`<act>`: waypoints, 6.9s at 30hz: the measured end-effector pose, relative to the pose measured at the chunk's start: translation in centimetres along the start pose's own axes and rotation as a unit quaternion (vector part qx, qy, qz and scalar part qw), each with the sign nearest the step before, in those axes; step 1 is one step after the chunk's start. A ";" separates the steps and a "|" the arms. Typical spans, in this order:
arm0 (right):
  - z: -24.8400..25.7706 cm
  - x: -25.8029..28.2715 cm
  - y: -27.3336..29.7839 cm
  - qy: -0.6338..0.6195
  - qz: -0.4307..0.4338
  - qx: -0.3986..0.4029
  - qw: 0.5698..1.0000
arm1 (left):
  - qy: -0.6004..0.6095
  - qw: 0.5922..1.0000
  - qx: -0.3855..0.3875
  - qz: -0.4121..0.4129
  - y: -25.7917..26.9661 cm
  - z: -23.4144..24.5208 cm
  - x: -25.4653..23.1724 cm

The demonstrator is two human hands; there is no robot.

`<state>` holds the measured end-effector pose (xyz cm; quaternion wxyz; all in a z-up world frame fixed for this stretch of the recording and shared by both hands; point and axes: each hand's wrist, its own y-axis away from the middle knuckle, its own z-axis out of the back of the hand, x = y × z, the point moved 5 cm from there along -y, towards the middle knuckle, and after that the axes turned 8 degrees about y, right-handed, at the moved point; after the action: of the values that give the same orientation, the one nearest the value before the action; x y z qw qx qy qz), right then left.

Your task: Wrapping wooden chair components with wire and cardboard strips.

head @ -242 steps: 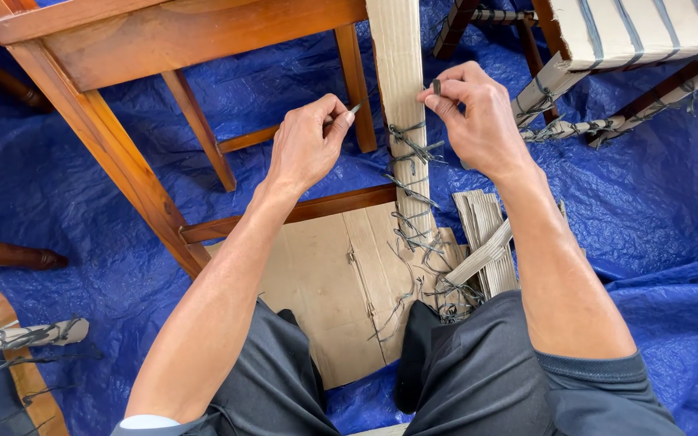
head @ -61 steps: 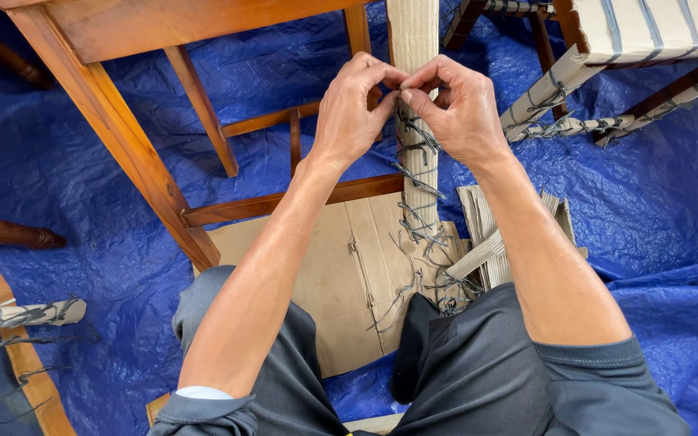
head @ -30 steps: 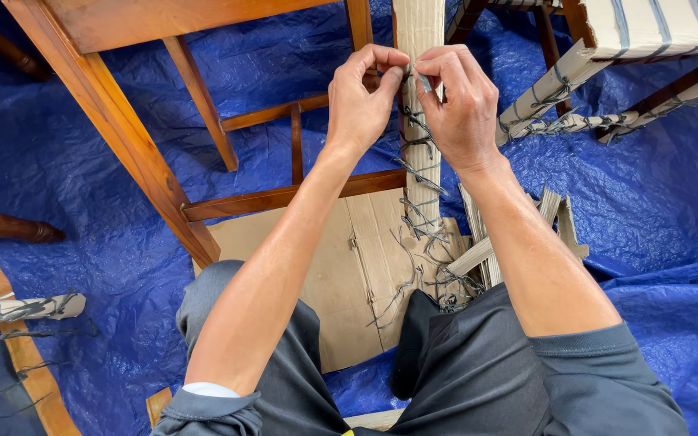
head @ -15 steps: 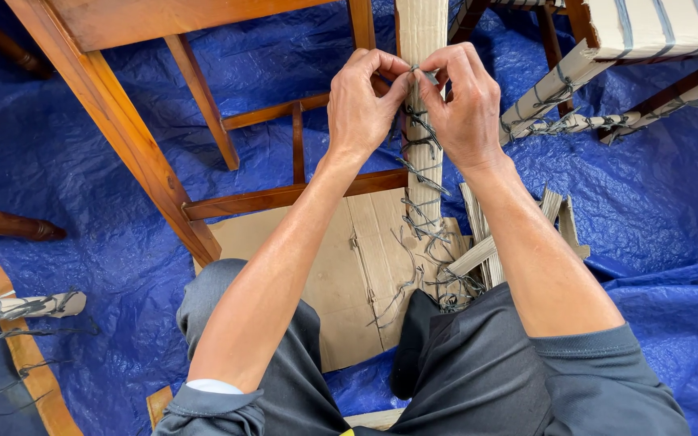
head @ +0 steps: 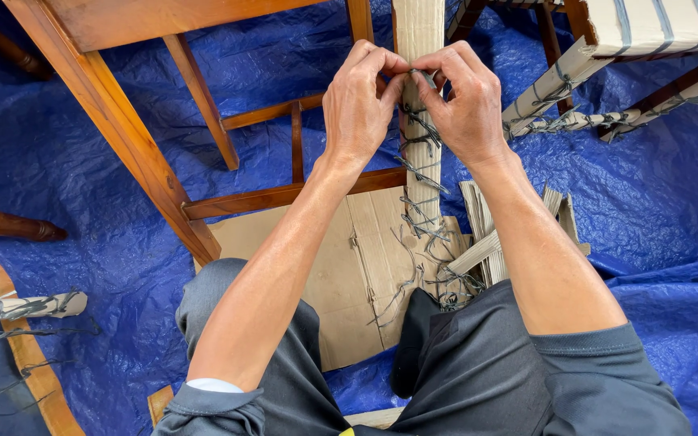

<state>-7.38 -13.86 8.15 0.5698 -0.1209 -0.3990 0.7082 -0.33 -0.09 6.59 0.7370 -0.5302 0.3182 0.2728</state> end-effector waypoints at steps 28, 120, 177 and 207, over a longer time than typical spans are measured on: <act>-0.3 0.7 0.5 0.038 0.004 -0.054 0.998 | 0.311 0.911 0.057 0.264 0.1 -2.3 6.1; -3.9 -18.1 17.0 -0.254 -0.564 0.063 0.783 | 0.001 0.999 0.054 -0.004 1.1 3.4 2.4; 1.3 -10.3 0.9 -0.575 -0.413 -0.004 0.706 | 0.113 0.988 -0.074 0.070 -3.1 1.6 6.5; 0.7 -0.1 -5.1 -0.111 -0.129 -0.059 0.984 | 0.138 0.984 -0.115 0.011 -1.9 2.9 -1.3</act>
<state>-4.16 -14.06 12.13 0.6006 -0.0225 -0.5133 0.6126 0.78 2.03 9.40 0.6173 -0.6405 0.3890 0.2397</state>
